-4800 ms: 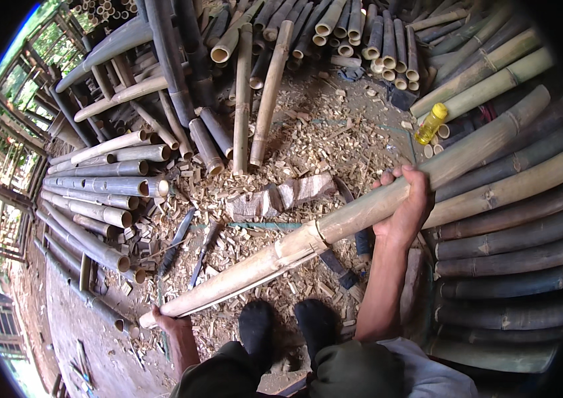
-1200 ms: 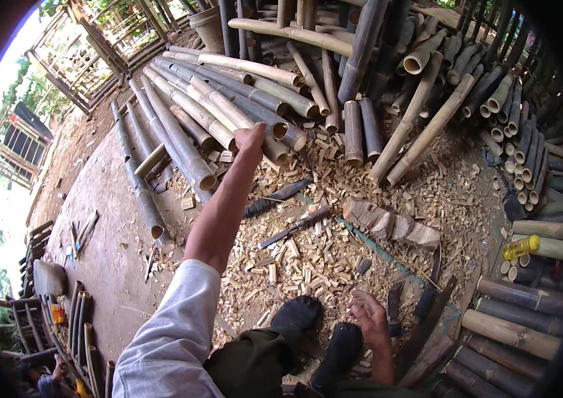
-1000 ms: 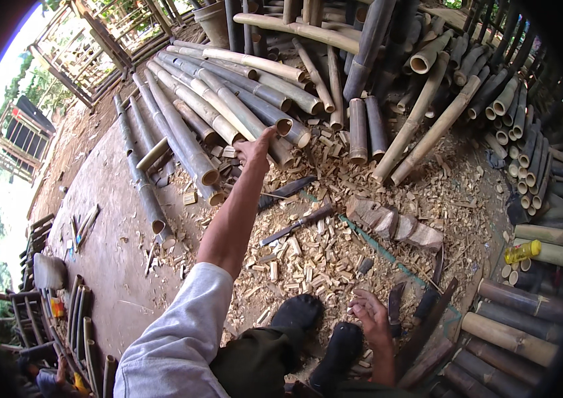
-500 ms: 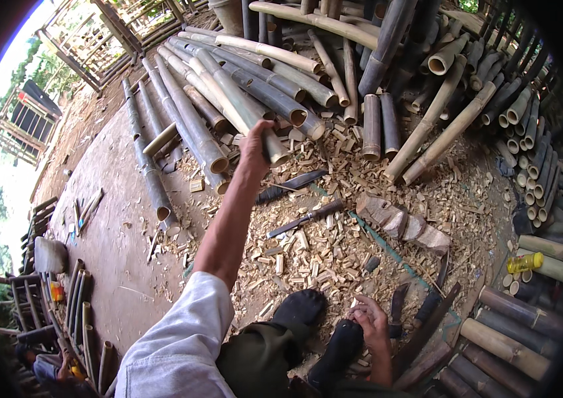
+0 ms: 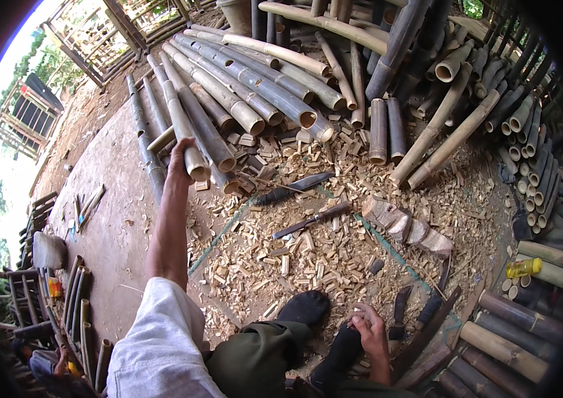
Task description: The person splits a bamboo pole using a chisel and a wooden mallet. They position the chisel on the bamboo and strike it repeatedly to drive the blade through the material, separating the pole into sections.
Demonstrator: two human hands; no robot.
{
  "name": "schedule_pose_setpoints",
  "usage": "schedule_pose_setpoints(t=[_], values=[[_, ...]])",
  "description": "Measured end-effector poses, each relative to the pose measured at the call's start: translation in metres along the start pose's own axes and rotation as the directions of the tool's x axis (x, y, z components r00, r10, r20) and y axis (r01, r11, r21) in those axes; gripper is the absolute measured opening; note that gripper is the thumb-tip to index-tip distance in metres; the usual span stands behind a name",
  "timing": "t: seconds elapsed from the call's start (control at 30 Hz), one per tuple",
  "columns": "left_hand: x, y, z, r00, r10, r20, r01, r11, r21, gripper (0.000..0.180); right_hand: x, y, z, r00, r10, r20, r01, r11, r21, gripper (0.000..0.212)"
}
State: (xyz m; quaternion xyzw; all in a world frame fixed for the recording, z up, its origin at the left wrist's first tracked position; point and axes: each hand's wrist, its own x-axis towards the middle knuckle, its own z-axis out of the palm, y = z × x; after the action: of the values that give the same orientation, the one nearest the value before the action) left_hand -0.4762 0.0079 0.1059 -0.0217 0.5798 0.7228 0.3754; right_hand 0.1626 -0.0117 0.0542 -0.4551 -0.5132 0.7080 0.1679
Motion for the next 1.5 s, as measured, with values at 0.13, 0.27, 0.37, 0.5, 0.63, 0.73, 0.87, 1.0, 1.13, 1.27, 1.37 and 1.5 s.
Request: schedule_pose_setpoints(t=[0.13,0.27,0.37,0.5,0.63,0.73,0.87,1.0,1.13,1.27,1.37,1.5], values=[[0.032,0.024,-0.004,0.996,0.077,0.046,-0.075,0.996,-0.046,0.045,0.003,0.001,0.0,1.0,-0.001,-0.005,0.001,1.0,0.003,0.037],[0.048,0.015,-0.012,0.995,-0.015,0.096,0.024,0.995,-0.096,0.054,0.001,-0.006,-0.004,1.0,-0.007,-0.025,0.008,1.0,0.027,0.039],[0.075,0.027,-0.06,0.981,0.164,0.104,-0.113,0.92,-0.376,0.058,0.001,-0.008,0.004,1.0,0.013,0.01,-0.013,0.998,0.065,0.04],[0.069,-0.014,-0.081,0.969,0.245,-0.04,-0.232,0.84,-0.491,0.074,-0.003,-0.009,0.004,0.999,0.043,0.028,-0.045,0.997,0.06,0.04],[0.042,-0.037,-0.079,0.993,-0.022,-0.113,-0.045,0.833,-0.552,0.086,-0.008,-0.008,0.001,0.998,0.049,0.039,-0.05,0.998,0.04,0.04],[0.037,-0.049,-0.072,0.982,0.055,-0.182,-0.149,0.818,-0.556,0.095,-0.006,-0.003,0.003,0.998,0.05,0.036,-0.053,0.997,0.062,0.04],[0.012,-0.087,-0.043,0.984,-0.066,-0.164,-0.063,0.733,-0.678,0.09,-0.008,-0.008,0.004,0.997,0.075,0.016,-0.075,0.997,0.034,0.04],[0.011,-0.098,-0.05,0.989,-0.138,-0.052,0.044,0.612,-0.79,0.092,-0.004,-0.005,0.004,0.998,0.057,0.019,-0.057,0.998,0.013,0.04],[0.02,-0.085,-0.054,0.985,-0.141,-0.096,0.05,0.776,-0.629,0.088,-0.004,-0.005,0.005,0.998,0.066,0.017,-0.066,0.997,0.042,0.04],[0.04,-0.088,-0.051,0.938,-0.259,-0.232,0.091,0.827,-0.555,0.069,-0.003,0.005,0.003,0.996,0.094,0.005,-0.095,0.995,0.04,0.04],[0.06,-0.087,-0.063,0.914,-0.341,-0.22,0.121,0.746,-0.655,0.055,-0.004,0.0,0.003,0.993,0.117,0.021,-0.118,0.991,0.055,0.04],[0.084,-0.078,-0.075,0.926,-0.217,-0.308,-0.014,0.797,-0.604,0.051,-0.004,0.001,0.002,0.994,0.11,0.017,-0.11,0.993,0.036,0.04]])
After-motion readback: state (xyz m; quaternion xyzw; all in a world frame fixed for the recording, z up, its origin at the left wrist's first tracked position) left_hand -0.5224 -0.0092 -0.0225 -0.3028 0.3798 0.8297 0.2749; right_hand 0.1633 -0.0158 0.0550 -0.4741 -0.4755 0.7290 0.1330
